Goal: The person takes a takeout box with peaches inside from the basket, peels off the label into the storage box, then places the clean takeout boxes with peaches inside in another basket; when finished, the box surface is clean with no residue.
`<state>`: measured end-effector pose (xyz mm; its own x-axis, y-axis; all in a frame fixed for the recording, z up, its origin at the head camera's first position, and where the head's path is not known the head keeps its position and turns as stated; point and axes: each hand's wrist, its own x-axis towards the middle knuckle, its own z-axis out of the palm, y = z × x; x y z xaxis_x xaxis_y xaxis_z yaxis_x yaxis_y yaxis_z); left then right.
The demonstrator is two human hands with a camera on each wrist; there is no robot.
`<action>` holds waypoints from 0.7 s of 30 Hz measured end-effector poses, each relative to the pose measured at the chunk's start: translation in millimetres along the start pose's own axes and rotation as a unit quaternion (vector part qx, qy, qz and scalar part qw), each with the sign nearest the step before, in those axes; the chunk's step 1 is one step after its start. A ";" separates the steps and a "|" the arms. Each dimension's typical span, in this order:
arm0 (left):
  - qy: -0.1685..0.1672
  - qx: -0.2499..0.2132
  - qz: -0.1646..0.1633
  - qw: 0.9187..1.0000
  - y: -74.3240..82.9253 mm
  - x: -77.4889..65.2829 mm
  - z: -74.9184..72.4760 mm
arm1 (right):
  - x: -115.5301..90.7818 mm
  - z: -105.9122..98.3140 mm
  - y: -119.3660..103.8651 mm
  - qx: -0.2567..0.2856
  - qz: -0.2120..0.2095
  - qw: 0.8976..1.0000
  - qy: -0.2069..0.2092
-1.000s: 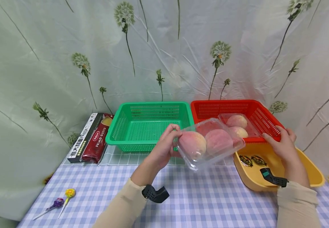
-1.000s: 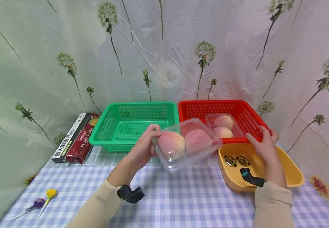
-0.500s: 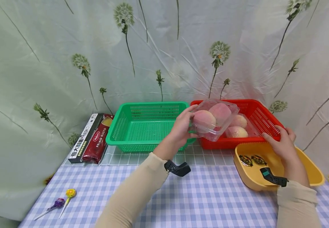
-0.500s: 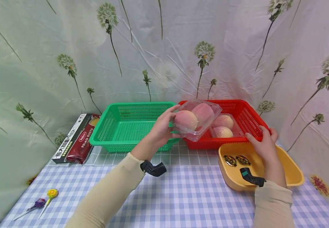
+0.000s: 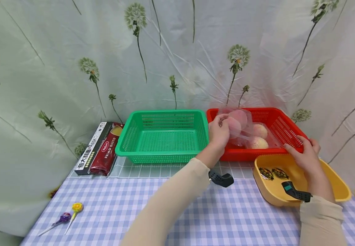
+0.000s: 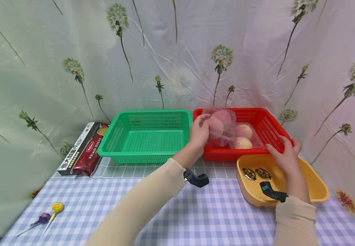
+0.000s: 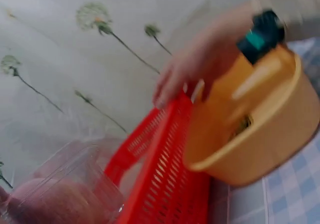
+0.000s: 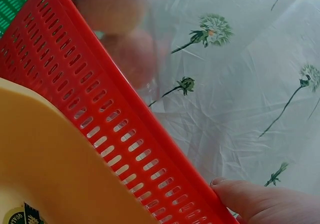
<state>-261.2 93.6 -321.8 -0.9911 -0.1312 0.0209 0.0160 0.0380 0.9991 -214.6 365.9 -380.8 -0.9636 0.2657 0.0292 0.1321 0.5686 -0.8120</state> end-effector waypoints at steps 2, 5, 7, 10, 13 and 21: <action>0.009 0.049 0.016 0.999 -0.9 -2.5 8.7 | -0.8 -1.2 0.5 0.000 0.002 1.000 0.000; 0.013 0.117 0.032 0.993 -3.6 -6.9 20.8 | -1.3 -3.0 1.7 0.001 0.005 1.000 0.001; 0.011 0.152 0.037 0.988 -5.6 -9.3 27.3 | -1.7 -3.9 2.6 0.002 0.008 1.000 0.003; 0.011 0.193 0.039 0.980 -8.5 -10.2 33.4 | -1.8 -4.6 3.1 0.003 0.008 1.000 0.004; 0.001 0.215 0.042 0.976 -10.7 -7.7 34.2 | -1.5 -4.5 2.1 0.004 0.003 1.000 0.004; -0.068 0.157 -0.018 0.985 -12.3 3.1 22.1 | -0.6 -1.0 -0.7 0.010 0.000 1.000 0.002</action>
<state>-267.4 114.7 -334.7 -0.9992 -0.0052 -0.0408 -0.0401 0.3436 0.9383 -213.9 366.1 -379.6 -0.9625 0.2695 0.0317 0.1279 0.5536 -0.8229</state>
